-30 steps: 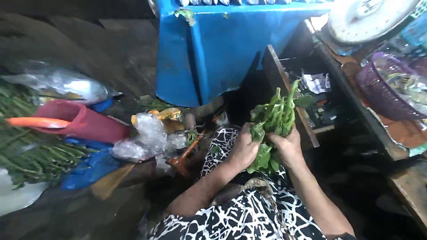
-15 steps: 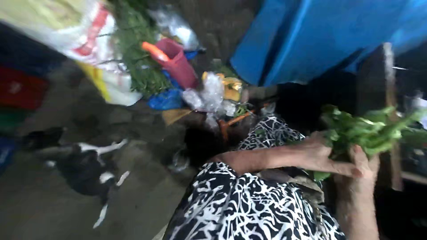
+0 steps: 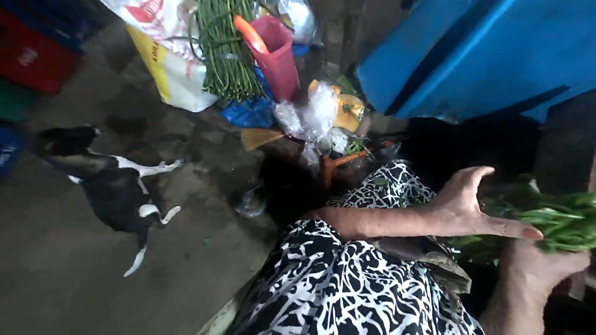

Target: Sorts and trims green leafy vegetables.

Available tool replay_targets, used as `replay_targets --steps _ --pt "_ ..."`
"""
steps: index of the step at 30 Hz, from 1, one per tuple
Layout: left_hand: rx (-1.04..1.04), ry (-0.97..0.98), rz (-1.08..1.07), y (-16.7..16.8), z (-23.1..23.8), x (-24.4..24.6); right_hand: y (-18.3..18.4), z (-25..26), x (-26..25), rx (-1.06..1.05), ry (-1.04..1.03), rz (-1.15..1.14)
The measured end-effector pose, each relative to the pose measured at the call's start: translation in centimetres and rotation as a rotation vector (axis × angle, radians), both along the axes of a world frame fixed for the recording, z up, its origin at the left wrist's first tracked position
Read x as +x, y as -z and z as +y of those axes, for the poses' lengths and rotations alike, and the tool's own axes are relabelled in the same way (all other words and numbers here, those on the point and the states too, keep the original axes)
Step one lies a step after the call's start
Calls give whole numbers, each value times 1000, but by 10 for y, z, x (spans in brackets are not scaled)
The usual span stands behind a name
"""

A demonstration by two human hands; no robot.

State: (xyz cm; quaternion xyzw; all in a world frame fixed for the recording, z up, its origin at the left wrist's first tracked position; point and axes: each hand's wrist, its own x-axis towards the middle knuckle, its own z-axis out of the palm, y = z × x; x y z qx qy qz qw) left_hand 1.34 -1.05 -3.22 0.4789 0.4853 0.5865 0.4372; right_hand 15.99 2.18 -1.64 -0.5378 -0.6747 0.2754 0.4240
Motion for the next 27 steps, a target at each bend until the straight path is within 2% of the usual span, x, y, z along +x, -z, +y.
replay_targets --steps 2,4,8,10,13,16,18,19,22,24,27 --pt "-72 58 -144 -6 2 2 5 -11 -6 -19 -143 -126" --pt "-159 53 -316 -9 2 6 26 -14 -4 13 -268 -207" --pt "-151 21 -401 3 3 7 29 -10 -7 55 -289 -291" --pt "-56 25 -324 3 1 8 26 -5 -5 76 -323 -233" --pt "121 62 -87 10 5 10 -13 -23 -31 -126 -306 -75" --pt "75 184 70 -12 0 -4 -31 -44 -48 -185 -178 -63" --pt "19 250 91 -16 -1 -13 -26 -43 -42 -210 -152 -167" --pt "23 276 88 -14 -1 -18 -13 -35 -27 -194 -202 -235" --pt "154 343 22 4 3 -36 10 -21 0 -107 -278 -322" --pt "55 347 50 18 -2 -59 8 -22 3 -131 -231 -306" --pt "-202 230 151 61 -17 -94 4 -23 13 -133 -156 -259"
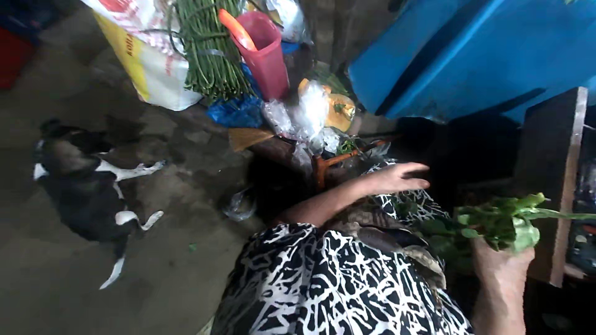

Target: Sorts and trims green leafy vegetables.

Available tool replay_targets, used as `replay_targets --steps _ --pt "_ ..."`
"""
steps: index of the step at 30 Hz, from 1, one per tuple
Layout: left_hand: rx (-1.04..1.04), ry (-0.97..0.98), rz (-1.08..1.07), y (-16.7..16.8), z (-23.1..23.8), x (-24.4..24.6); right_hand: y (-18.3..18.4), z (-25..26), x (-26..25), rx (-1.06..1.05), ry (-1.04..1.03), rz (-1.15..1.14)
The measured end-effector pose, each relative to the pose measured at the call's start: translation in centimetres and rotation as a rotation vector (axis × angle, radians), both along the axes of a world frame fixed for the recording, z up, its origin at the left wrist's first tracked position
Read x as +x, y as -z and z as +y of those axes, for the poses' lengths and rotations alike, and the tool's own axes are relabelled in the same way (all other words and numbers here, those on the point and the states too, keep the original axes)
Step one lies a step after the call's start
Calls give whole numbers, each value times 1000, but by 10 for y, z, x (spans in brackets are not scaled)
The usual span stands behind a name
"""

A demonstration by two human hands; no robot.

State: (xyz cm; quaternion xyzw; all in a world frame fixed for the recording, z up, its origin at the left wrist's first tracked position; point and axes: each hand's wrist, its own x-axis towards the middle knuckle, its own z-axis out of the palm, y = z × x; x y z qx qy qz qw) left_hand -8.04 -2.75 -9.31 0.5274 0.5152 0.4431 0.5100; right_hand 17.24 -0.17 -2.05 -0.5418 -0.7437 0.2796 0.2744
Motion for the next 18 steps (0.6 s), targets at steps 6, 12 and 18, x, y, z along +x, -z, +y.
replay_targets --steps 6,12,18 --pt "-175 -146 291 77 -81 -24 -18 -2 6 -6 -79 -221" --pt "-141 -278 179 80 -92 0 -5 -4 -43 -258 -688 -216" --pt "-181 -505 31 85 -109 -5 -7 -5 -53 -357 -718 -416"
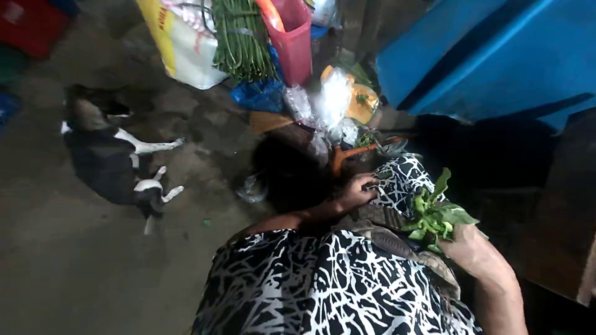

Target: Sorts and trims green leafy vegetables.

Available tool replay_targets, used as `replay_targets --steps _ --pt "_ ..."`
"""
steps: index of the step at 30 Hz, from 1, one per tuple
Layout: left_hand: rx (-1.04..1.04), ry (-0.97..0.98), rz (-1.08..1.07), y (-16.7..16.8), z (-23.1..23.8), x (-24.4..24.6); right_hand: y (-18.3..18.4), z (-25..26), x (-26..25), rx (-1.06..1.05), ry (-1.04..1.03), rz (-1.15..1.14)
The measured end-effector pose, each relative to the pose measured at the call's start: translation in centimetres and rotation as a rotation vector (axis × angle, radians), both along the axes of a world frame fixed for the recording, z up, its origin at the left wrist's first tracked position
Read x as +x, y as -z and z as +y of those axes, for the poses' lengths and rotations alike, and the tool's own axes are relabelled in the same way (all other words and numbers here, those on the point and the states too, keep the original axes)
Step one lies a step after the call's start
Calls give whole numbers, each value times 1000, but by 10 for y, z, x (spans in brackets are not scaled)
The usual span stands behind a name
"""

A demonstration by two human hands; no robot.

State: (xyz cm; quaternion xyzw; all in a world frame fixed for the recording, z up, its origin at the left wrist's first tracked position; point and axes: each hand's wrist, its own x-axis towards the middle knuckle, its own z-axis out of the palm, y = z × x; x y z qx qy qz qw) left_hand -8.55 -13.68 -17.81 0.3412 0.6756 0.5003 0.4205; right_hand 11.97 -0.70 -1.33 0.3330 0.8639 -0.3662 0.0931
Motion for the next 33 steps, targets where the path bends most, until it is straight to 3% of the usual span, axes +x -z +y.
replay_targets --steps 2,8,11,13,17,20,22,24,26,29,32,33 --pt "-109 -184 -63 13 -18 -4 -1 -1 -6 -31 9 -59" --pt "-418 -431 40 64 -83 -48 10 9 -19 -71 -89 6" --pt "-642 -449 8 92 -116 -63 12 12 -30 -85 -106 -21" --pt "-699 -354 -69 97 -132 -55 11 13 -36 -82 -107 -33" --pt "-528 -131 -70 51 -123 -43 9 15 -44 -53 -112 -49" --pt "-209 104 -14 14 -104 -38 6 12 -48 -39 -142 -75" --pt "-99 151 -195 0 -85 -26 7 12 -49 -32 -150 -85" --pt "-239 70 -527 -17 -60 -19 7 11 -48 -31 -152 -65" --pt "-216 47 -601 -15 -52 -14 5 10 -44 -25 -126 -47" --pt "-2 102 -468 -17 -45 -3 3 15 -40 -27 -73 -62" --pt "208 336 -22 -13 -29 -2 5 20 -42 0 -33 -74" --pt "191 404 9 -23 -25 -3 5 19 -43 12 -28 -82"
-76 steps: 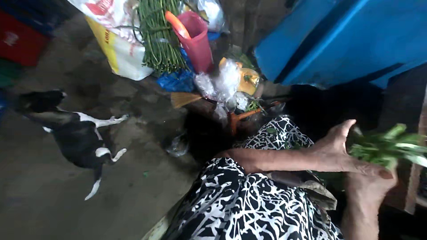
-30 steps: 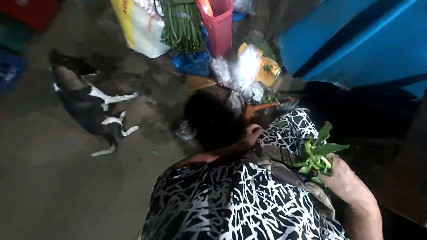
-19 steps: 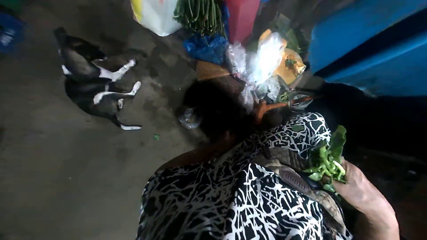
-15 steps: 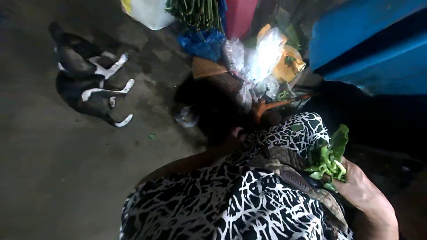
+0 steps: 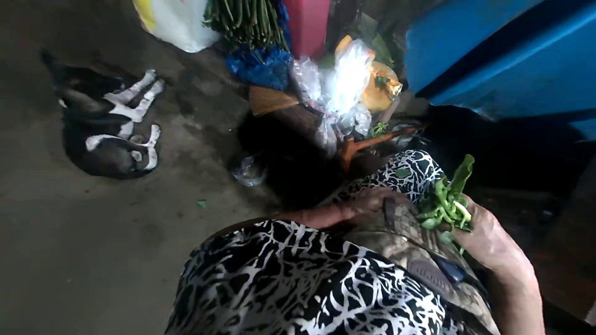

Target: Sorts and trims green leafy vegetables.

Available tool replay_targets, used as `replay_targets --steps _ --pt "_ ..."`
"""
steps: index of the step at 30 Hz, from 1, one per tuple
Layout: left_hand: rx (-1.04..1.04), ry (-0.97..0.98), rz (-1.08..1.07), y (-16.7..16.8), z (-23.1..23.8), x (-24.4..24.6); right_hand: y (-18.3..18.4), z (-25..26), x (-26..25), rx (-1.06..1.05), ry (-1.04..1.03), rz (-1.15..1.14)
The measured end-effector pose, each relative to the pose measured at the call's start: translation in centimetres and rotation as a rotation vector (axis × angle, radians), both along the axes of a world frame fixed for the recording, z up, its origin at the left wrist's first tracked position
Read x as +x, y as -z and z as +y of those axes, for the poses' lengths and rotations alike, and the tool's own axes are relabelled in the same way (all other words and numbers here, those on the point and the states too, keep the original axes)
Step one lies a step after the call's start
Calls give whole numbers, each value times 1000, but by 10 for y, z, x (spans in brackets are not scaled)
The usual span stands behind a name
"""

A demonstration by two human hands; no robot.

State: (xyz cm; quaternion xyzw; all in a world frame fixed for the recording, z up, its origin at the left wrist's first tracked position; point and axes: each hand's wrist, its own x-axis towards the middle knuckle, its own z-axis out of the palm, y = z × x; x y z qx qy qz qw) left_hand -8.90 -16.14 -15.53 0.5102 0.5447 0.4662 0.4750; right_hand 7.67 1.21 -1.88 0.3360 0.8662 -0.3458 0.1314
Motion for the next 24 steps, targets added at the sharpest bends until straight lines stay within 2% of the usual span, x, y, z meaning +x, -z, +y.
replay_targets --steps 3,7,9,12,14,19,22,24 --pt "-61 121 -19 -19 7 -2 -4 -9 -2 52 51 -54" --pt "-137 243 41 -18 16 -9 2 -22 -3 120 70 -206" --pt "-84 250 34 -12 16 -15 8 -24 -5 105 62 -253" --pt "66 155 8 11 16 -19 10 -20 -10 72 60 -300" --pt "149 -10 -7 33 10 -20 11 -18 -15 67 46 -323" --pt "-206 -502 26 91 -48 -30 16 -14 -25 47 17 -323" --pt "-548 -551 80 93 -74 -55 20 -10 -30 22 -9 -314" --pt "-716 -568 188 115 -89 -63 21 -8 -37 10 -30 -338"
